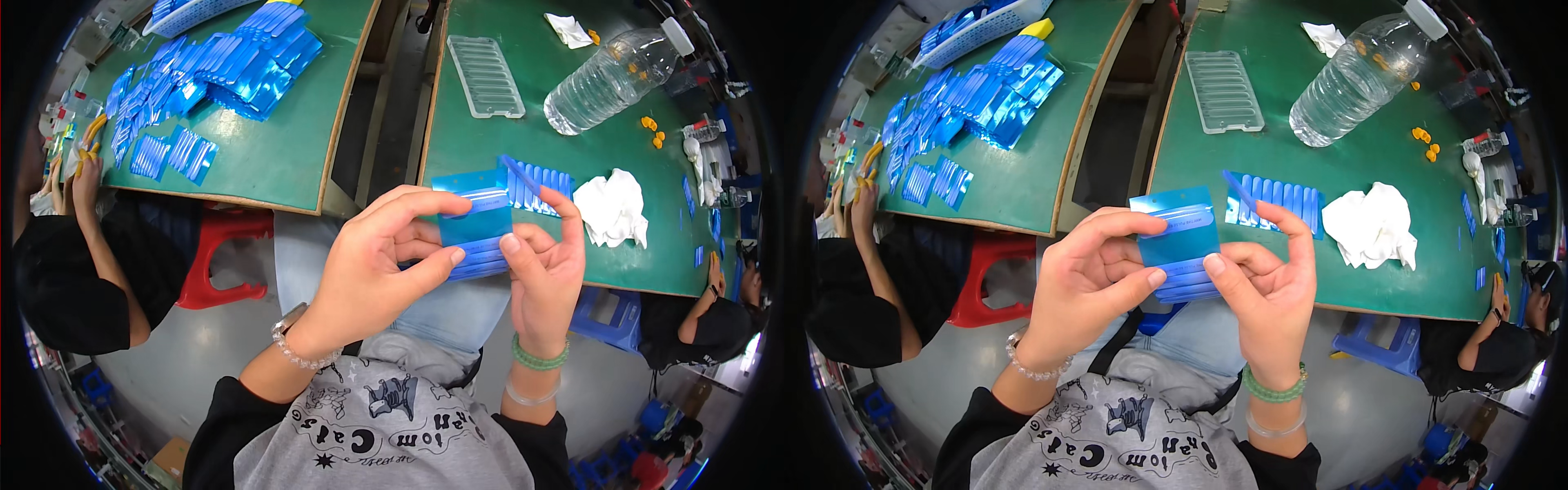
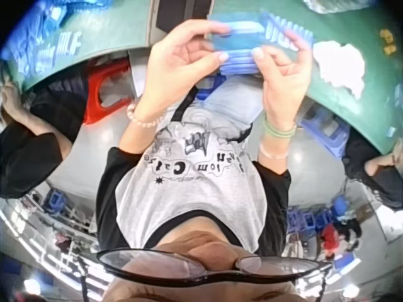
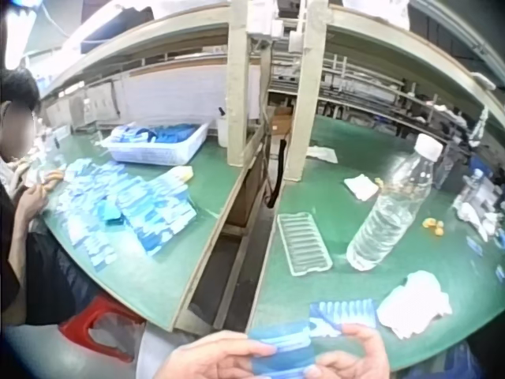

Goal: The person applies plastic strips onto backing sheets by positioning the strips and pressing them down by hand, then organizes the sheets on the table.

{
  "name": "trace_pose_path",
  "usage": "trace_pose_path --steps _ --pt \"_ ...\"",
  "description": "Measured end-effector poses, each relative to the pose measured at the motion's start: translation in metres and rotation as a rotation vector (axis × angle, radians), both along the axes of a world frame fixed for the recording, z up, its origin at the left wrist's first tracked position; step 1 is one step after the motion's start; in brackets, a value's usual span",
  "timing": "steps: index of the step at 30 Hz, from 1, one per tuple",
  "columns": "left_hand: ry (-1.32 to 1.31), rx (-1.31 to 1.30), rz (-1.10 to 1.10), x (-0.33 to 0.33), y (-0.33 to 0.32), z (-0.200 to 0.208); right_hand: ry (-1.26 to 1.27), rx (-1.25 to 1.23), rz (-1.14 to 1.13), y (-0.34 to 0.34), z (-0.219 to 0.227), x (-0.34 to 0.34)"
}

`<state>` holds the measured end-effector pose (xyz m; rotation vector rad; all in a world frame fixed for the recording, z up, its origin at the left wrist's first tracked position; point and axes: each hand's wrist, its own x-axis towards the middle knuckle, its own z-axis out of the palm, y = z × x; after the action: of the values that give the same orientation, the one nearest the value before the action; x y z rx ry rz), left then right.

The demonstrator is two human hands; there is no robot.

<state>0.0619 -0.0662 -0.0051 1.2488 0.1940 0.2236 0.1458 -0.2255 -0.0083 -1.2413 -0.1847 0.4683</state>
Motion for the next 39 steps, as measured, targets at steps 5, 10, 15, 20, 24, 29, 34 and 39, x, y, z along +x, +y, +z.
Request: trace_pose_path --steps 5,10,15,20,24,29,34,39 --pt "0.018 -0.006 -0.001 -0.004 0.002 0.0 -0.023 -0.025 0.023 0.002 0.0 0.0" --pt "0.008 -0.008 -0.006 -0.004 0.003 -0.001 -0.018 -0.012 0.022 0.002 -0.001 -0.001" --pt "0.009 -0.008 -0.02 -0.004 0.002 -0.001 -0.018 0.007 0.027 0.0 -0.002 -0.002" --pt "0.007 -0.008 -0.017 -0.005 0.001 0.001 -0.01 0.02 0.026 -0.001 -0.002 -0.003" --pt "0.009 0.006 -0.017 -0.006 0.0 -0.001 -0.005 0.015 0.039 -0.003 -0.004 -0.003" --pt "0.006 0.006 -0.014 -0.008 0.001 0.0 -0.003 0.036 0.04 0.0 -0.001 -0.005" --pt "-0.004 0.074 -0.015 -0.004 0.0 -0.003 -0.027 0.025 0.04 -0.001 -0.004 -0.002" --pt "-0.073 0.067 0.009 0.004 -0.016 -0.007 -0.104 0.037 -0.006 0.0 -0.005 -0.005"
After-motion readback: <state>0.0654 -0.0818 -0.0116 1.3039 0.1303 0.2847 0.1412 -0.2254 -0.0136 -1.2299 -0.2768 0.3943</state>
